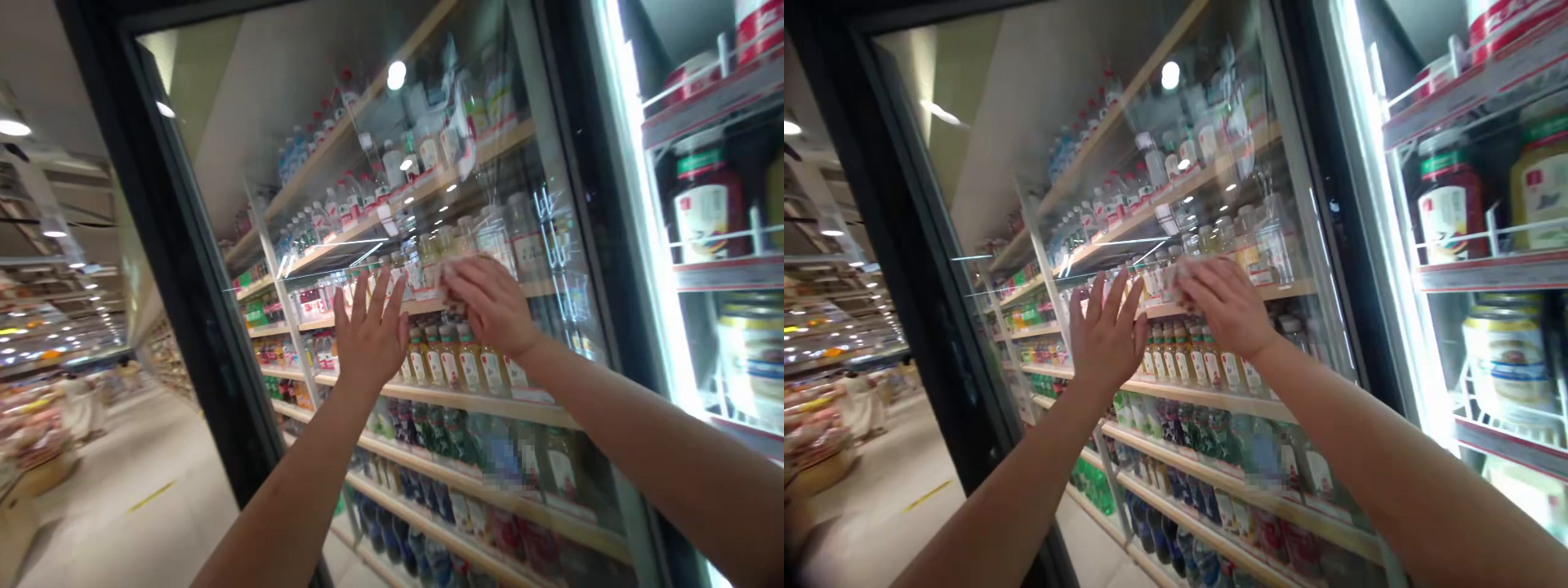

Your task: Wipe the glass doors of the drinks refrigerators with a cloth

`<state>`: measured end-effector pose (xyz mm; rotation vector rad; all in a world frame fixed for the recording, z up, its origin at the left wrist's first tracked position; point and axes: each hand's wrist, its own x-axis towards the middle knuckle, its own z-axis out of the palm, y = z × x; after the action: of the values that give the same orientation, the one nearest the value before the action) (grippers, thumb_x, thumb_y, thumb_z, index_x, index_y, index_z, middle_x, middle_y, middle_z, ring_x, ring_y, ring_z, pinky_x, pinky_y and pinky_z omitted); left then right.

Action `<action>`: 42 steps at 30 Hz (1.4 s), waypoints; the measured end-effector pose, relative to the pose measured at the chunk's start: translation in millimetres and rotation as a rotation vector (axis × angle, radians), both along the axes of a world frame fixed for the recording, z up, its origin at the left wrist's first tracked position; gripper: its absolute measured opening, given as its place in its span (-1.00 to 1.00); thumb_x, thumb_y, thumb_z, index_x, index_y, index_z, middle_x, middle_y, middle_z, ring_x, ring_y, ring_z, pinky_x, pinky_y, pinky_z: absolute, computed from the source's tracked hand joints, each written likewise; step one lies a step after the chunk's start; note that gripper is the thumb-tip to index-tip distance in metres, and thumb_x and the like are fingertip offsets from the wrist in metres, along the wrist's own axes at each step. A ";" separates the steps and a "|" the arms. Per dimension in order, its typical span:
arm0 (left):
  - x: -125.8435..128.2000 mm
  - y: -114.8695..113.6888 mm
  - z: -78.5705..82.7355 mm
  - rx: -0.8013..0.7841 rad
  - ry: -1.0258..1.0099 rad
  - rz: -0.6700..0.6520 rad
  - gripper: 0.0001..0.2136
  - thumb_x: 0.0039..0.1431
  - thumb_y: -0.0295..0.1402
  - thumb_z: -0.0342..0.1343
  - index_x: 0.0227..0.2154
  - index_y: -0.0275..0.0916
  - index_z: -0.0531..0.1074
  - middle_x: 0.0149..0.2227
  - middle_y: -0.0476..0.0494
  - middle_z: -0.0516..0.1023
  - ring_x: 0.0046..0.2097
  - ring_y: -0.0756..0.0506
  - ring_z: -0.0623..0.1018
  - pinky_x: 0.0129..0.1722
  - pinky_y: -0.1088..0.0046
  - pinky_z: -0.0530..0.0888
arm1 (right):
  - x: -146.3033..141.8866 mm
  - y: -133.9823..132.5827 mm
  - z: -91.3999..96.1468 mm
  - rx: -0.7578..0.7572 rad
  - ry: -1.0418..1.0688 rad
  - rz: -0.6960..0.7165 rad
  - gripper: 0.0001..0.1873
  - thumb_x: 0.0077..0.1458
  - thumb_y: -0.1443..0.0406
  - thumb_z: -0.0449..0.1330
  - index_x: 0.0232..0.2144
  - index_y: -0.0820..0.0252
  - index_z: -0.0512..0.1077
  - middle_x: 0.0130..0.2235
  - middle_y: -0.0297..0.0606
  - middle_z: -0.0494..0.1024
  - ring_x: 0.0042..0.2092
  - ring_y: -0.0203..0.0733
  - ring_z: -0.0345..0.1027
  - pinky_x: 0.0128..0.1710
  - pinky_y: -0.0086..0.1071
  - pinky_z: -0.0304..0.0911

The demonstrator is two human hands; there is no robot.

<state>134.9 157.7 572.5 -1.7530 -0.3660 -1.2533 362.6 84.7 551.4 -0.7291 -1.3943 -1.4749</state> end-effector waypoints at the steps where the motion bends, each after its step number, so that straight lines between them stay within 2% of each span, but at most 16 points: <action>1: -2.3 0.3 0.6 0.013 0.015 -0.029 -0.54 0.36 -0.33 0.01 0.30 -0.16 0.25 0.36 -0.18 0.26 0.40 -0.34 0.18 0.39 -0.17 -0.01 | -0.4 -1.0 0.4 -0.061 -0.122 -0.030 -0.45 0.20 0.44 0.07 0.22 0.02 0.29 0.23 -0.26 0.43 0.29 -0.05 0.23 0.28 -0.04 0.22; 3: -11.5 2.6 2.6 0.020 0.070 -0.110 -0.59 0.37 -0.38 -0.03 0.25 -0.14 0.32 0.28 -0.14 0.39 0.37 -0.27 0.27 0.39 -0.15 0.04 | -2.1 -1.8 0.8 -0.100 -0.198 -0.055 -0.50 0.22 0.37 0.10 0.20 0.02 0.32 0.24 -0.31 0.45 0.31 -0.07 0.23 0.30 -0.04 0.19; 6: -34.9 9.5 4.4 -0.026 0.063 -0.163 -0.60 0.38 -0.40 -0.08 0.24 -0.13 0.33 0.23 -0.15 0.45 0.34 -0.20 0.32 0.37 -0.04 0.17 | -5.1 0.0 0.2 -0.069 -0.008 -0.082 -0.57 0.26 0.28 0.11 0.17 0.04 0.37 0.28 -0.28 0.40 0.32 -0.04 0.21 0.32 0.01 0.15; 9: -59.1 19.2 0.2 -0.106 -0.100 -0.054 -0.52 0.39 -0.26 -0.02 0.33 -0.12 0.21 0.38 -0.22 0.22 0.44 -0.31 0.08 0.40 -0.17 0.02 | -5.7 2.3 -0.9 -0.113 0.108 -0.112 -0.58 0.29 0.18 0.11 0.17 0.01 0.38 0.30 -0.28 0.36 0.35 -0.02 0.16 0.34 0.06 0.11; 12: -71.4 29.3 -8.6 -0.157 -0.143 -0.022 -0.44 0.41 -0.17 -0.05 0.40 -0.08 0.06 0.45 -0.18 0.01 0.47 -0.33 -0.11 0.40 -0.24 -0.20 | -3.2 2.1 -2.1 -0.194 0.070 -0.095 -0.57 0.28 0.25 0.09 0.17 0.00 0.38 0.32 -0.29 0.34 0.39 -0.04 0.08 0.36 0.07 0.08; 17: -68.3 38.9 -16.4 -0.210 -0.149 -0.039 -0.44 0.44 -0.11 -0.14 0.42 -0.08 0.02 0.46 -0.18 -0.03 0.48 -0.31 -0.14 0.41 -0.21 -0.25 | 3.6 1.3 -2.5 -0.281 -0.156 -0.073 -0.68 0.27 0.34 0.05 -0.03 -0.06 0.48 0.20 -0.40 0.48 0.34 -0.12 0.17 0.33 0.01 0.13; 19: -66.3 41.1 -16.4 -0.247 -0.147 -0.047 -0.43 0.44 -0.07 -0.18 0.42 -0.10 0.02 0.46 -0.18 -0.04 0.48 -0.32 -0.16 0.41 -0.20 -0.26 | 5.8 3.4 -1.7 -0.257 -0.107 -0.053 -0.69 0.31 0.32 0.01 -0.05 -0.06 0.49 0.19 -0.41 0.49 0.31 -0.13 0.20 0.31 0.00 0.16; 23: -64.5 45.3 -16.3 -0.312 -0.145 -0.042 -0.42 0.44 -0.03 -0.22 0.42 -0.14 0.03 0.47 -0.17 -0.07 0.48 -0.32 -0.17 0.42 -0.18 -0.24 | 6.1 7.4 0.0 -0.183 0.136 -0.039 -0.57 0.32 0.33 -0.10 0.09 -0.02 0.44 0.29 -0.34 0.37 0.37 -0.04 0.08 0.36 0.12 0.05; 26: -62.7 47.4 -17.0 -0.344 -0.157 -0.066 -0.42 0.43 -0.02 -0.21 0.41 -0.10 0.04 0.47 -0.12 -0.08 0.48 -0.30 -0.17 0.43 -0.14 -0.24 | 2.7 5.8 1.6 -0.288 -0.031 -0.119 -0.53 0.29 0.23 0.02 0.22 0.02 0.33 0.34 -0.32 0.29 0.40 0.04 0.02 0.39 0.14 -0.02; 28: -61.3 47.6 -17.4 -0.373 -0.167 -0.092 -0.42 0.42 -0.01 -0.20 0.41 -0.06 0.05 0.47 -0.08 -0.08 0.48 -0.28 -0.18 0.44 -0.10 -0.27 | 1.0 4.1 3.0 -0.399 -0.169 -0.180 -0.49 0.27 0.12 0.10 0.25 -0.03 0.30 0.36 -0.36 0.27 0.41 0.05 0.00 0.40 0.12 -0.05; 30: -60.4 47.5 -17.8 -0.393 -0.165 -0.111 -0.43 0.41 -0.02 -0.19 0.41 -0.05 0.05 0.47 -0.06 -0.08 0.48 -0.26 -0.20 0.44 -0.08 -0.30 | 1.3 4.7 4.1 -0.448 -0.179 -0.198 -0.52 0.31 0.08 0.08 0.23 -0.09 0.31 0.36 -0.41 0.27 0.41 0.02 0.00 0.41 0.12 -0.06; 32: -60.1 49.1 -18.0 -0.400 -0.159 -0.122 -0.43 0.41 -0.03 -0.20 0.40 -0.06 0.06 0.48 -0.05 -0.09 0.49 -0.25 -0.22 0.45 -0.07 -0.32 | 3.0 8.3 4.3 -0.396 -0.094 -0.164 -0.57 0.37 0.14 -0.03 0.22 -0.07 0.32 0.34 -0.40 0.29 0.40 -0.04 0.02 0.39 0.12 -0.02; 36: -59.4 65.3 -17.3 -0.400 -0.138 -0.116 -0.42 0.43 -0.01 -0.23 0.41 -0.08 0.03 0.49 0.05 -0.17 0.49 -0.20 -0.29 0.44 -0.01 -0.39 | 5.9 16.9 2.4 -0.249 0.097 -0.097 -0.51 0.40 0.23 -0.17 0.29 0.02 0.24 0.35 -0.29 0.27 0.41 -0.07 0.02 0.39 0.14 -0.01; 38: -58.0 77.5 -16.6 -0.384 -0.132 -0.109 -0.40 0.42 0.03 -0.22 0.41 -0.08 -0.03 0.49 0.17 -0.25 0.48 -0.18 -0.34 0.42 0.00 -0.47 | 6.1 17.0 1.8 -0.313 0.046 -0.120 -0.50 0.39 0.24 -0.15 0.31 0.01 0.21 0.37 -0.33 0.24 0.43 -0.06 -0.03 0.41 0.16 -0.07; 40: -56.5 85.6 -16.2 -0.362 -0.138 -0.092 -0.37 0.40 0.07 -0.22 0.42 -0.05 -0.08 0.49 0.25 -0.32 0.47 -0.17 -0.37 0.40 0.04 -0.54 | 6.4 14.3 3.3 -0.457 -0.128 -0.151 -0.49 0.35 0.22 -0.08 0.31 -0.04 0.20 0.38 -0.42 0.23 0.45 -0.09 -0.08 0.43 0.13 -0.12; 42: -55.8 85.9 -16.1 -0.357 -0.132 -0.062 -0.38 0.41 0.06 -0.25 0.42 -0.05 -0.11 0.49 0.23 -0.33 0.48 -0.17 -0.37 0.40 0.05 -0.52 | 6.5 11.4 7.2 -0.592 -0.300 -0.173 -0.49 0.33 0.21 -0.03 0.30 -0.09 0.21 0.37 -0.49 0.23 0.45 -0.14 -0.09 0.45 0.08 -0.12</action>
<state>79.1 243.5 556.4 -1.9962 -0.6491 -1.4188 369.1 96.1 558.6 -1.0416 -2.0859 -1.3415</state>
